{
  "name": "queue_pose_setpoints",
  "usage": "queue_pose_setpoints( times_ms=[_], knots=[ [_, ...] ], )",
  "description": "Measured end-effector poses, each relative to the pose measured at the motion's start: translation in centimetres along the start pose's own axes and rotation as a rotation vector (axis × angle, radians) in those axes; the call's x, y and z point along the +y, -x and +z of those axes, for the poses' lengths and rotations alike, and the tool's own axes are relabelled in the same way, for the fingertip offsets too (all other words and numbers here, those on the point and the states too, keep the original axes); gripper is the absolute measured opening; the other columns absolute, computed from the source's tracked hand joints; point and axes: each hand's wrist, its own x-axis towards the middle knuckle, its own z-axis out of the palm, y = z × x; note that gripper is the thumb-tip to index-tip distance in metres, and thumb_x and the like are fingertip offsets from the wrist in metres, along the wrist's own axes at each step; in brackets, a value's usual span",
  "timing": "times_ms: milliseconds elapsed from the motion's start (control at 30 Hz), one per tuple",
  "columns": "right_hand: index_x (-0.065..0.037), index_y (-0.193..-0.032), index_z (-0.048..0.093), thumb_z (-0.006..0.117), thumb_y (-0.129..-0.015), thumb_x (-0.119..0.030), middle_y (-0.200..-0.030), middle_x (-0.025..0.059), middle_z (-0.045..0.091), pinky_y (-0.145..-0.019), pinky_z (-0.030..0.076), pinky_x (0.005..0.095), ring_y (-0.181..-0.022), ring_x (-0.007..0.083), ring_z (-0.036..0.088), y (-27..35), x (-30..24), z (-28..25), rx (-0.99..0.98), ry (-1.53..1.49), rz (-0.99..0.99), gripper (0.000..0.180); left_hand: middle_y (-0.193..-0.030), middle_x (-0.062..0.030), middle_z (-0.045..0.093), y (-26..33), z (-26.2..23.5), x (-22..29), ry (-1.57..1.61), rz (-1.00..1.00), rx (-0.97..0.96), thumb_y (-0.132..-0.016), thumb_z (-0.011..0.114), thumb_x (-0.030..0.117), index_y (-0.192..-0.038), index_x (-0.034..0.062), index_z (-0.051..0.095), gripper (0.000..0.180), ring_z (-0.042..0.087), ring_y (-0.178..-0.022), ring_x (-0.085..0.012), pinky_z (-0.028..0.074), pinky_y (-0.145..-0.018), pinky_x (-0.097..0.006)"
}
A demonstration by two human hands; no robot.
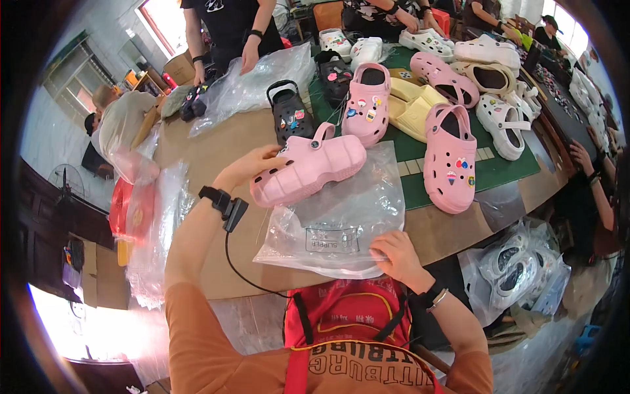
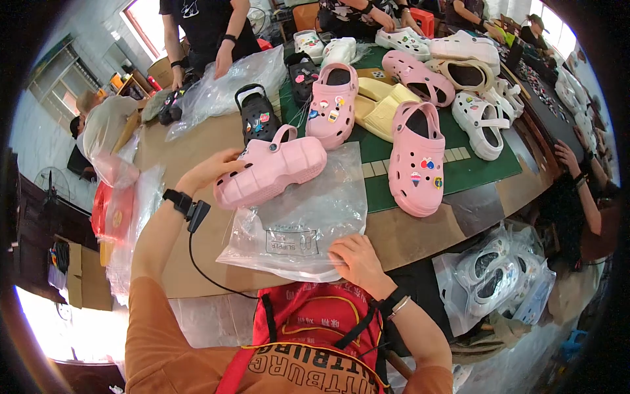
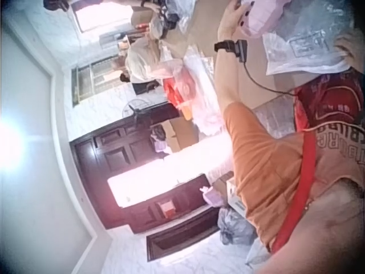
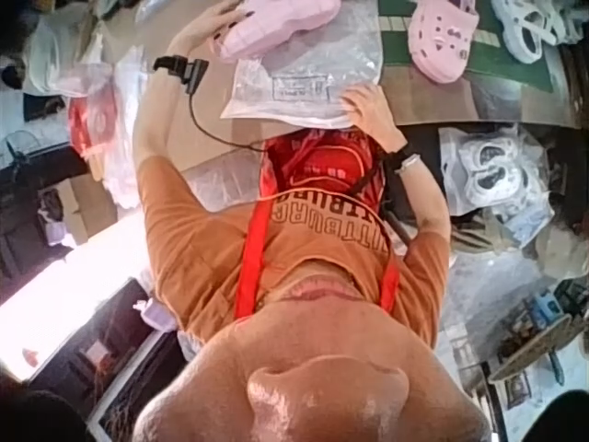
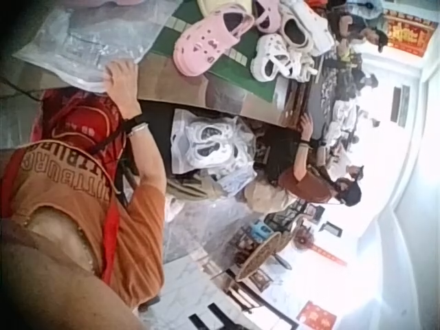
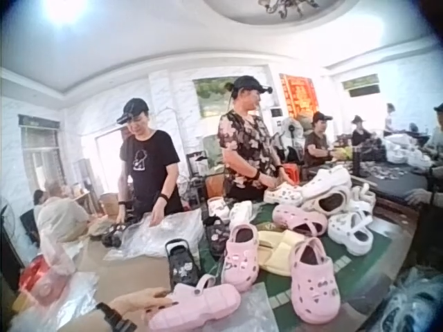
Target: Packing pairs of clog-style shoes into plastic bags.
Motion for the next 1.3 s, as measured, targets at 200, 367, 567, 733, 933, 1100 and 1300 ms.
queue_pose_setpoints(
  times_ms=[200,367,567,733,933,1100,1300],
  knots=[
    [-0.009,-0.085,0.059,0.062,-0.072,-0.012,-0.09,0.0029,0.057,-0.076,0.039,0.0349,-0.086,0.0233,0.051,0.1,-0.2,-0.1,-0.009,0.001,0.027,0.014,-0.111,-0.0117,0.052,-0.6,1.9,3.9,-0.179,0.063,-0.001,-0.068,0.071,0.031,-0.126,-0.0015,0.039,0.074,0.049,-0.101,-0.0187,0.038,-0.087,-0.029],
    [-0.009,-0.085,0.058,0.062,-0.071,-0.012,-0.09,0.0029,0.057,-0.076,0.039,0.0349,-0.086,0.0236,0.051,0.0,-0.1,-0.1,-0.008,0.011,0.017,0.014,-0.105,-0.0087,0.054,-0.6,2.6,6.7,-0.186,0.116,-0.102,-0.063,0.073,0.027,-0.122,0.0048,0.044,0.069,0.051,-0.095,-0.0166,0.04,-0.081,-0.028],
    [-0.009,-0.085,0.058,0.063,-0.07,-0.011,-0.09,0.0027,0.057,-0.075,0.039,0.0348,-0.086,0.0233,0.051,0.0,0.0,-0.2,-0.009,0.001,0.019,0.016,-0.085,-0.01,0.054,-0.7,0.7,11.4,-0.962,0.402,0.008,-0.057,0.068,0.034,-0.104,0.0083,0.052,0.056,0.055,-0.078,-0.0271,0.044,-0.067,-0.035],
    [-0.009,-0.086,0.058,0.063,-0.071,-0.012,-0.09,0.0021,0.057,-0.075,0.039,0.034,-0.086,0.0227,0.051,-0.1,0.0,-0.3,-0.017,-0.002,0.033,0.016,-0.085,-0.0123,0.054,-1.9,-1.5,12.8,-1.238,0.381,0.153,-0.058,0.064,0.032,-0.104,0.0092,0.051,0.053,0.056,-0.081,-0.0309,0.045,-0.067,-0.04],
    [-0.009,-0.086,0.058,0.063,-0.072,-0.012,-0.09,0.0021,0.057,-0.074,0.039,0.0338,-0.086,0.0224,0.051,-0.4,0.3,-0.6,-0.022,-0.021,0.04,0.015,-0.095,-0.0165,0.056,-5.3,-3.4,14.2,-1.245,0.339,0.543,-0.06,0.064,0.037,-0.109,0.0101,0.048,0.058,0.055,-0.091,-0.035,0.046,-0.071,-0.042],
    [-0.009,-0.086,0.058,0.062,-0.072,-0.013,-0.09,0.002,0.057,-0.074,0.038,0.0338,-0.085,0.022,0.051,-0.1,0.3,-0.4,-0.023,-0.021,0.029,0.015,-0.093,-0.0186,0.057,-11.0,-2.4,13.8,-1.122,0.436,0.734,-0.062,0.064,0.042,-0.11,0.0063,0.047,0.062,0.057,-0.085,-0.0341,0.047,-0.069,-0.043],
    [-0.009,-0.086,0.058,0.062,-0.074,-0.013,-0.09,0.0021,0.057,-0.073,0.039,0.0335,-0.085,0.0219,0.051,-0.1,0.3,-0.2,-0.031,-0.04,0.035,0.013,-0.091,-0.02,0.058,-16.5,2.5,13.2,-1.08,0.426,0.761,-0.063,0.064,0.046,-0.102,0.003,0.049,0.06,0.059,-0.082,-0.0353,0.048,-0.07,-0.044]
  ],
)
